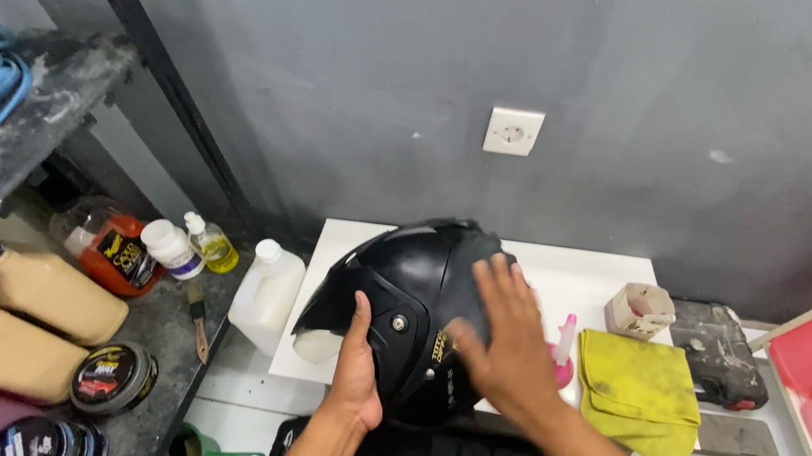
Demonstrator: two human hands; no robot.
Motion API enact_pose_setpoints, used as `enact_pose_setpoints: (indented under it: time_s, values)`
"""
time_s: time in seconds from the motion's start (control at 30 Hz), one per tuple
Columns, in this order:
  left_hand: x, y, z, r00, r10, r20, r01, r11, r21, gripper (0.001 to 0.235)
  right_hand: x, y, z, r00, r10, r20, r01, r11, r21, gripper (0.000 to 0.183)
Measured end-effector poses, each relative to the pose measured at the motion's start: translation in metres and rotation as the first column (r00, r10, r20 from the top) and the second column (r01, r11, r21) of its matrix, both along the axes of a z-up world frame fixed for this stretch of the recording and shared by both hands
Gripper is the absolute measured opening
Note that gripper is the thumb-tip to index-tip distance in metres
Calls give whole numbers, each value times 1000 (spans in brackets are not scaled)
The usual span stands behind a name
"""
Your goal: The person wipes the exterior of a black motorcycle helmet with a dark cloth. They rotate the helmet to clean different sides and surfaces, including the top, front, and rear sections.
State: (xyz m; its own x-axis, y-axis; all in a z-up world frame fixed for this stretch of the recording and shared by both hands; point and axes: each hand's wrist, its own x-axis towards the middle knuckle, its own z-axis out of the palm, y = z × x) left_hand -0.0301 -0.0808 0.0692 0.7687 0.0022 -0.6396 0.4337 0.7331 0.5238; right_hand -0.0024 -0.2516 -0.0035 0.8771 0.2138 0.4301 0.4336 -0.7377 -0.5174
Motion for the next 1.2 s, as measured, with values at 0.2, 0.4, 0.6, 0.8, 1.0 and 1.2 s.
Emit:
enact_pose_setpoints:
  time_s: [0.2,0.4,0.6,0.8,1.0,1.2]
  values:
    - [1,1,-21,993,-43,112,50,996,-67,80,-12,1,-9,894,315,319,-215,925,-313,65]
    - [2,-1,-62,965,-41,259,-28,966,258,49,3,-12,-7,996,54,65,-57,997,48,51]
    - [3,-6,-86,972,-165,170,99,935,340,38,2,-27,0,928,259,267,-217,960,-178,57]
    - [-6,-7,-64,962,-257,88,209,908,363,36,-9,-14,1,999,19,43,-17,998,-60,55]
    - [-2,2,-65,858,-262,443,49,898,437,50,9,-31,-20,954,201,222,-164,971,-174,53]
    - [-3,6,-78,817,-302,492,80,904,421,56,-22,-3,0,914,262,310,-222,962,-159,44]
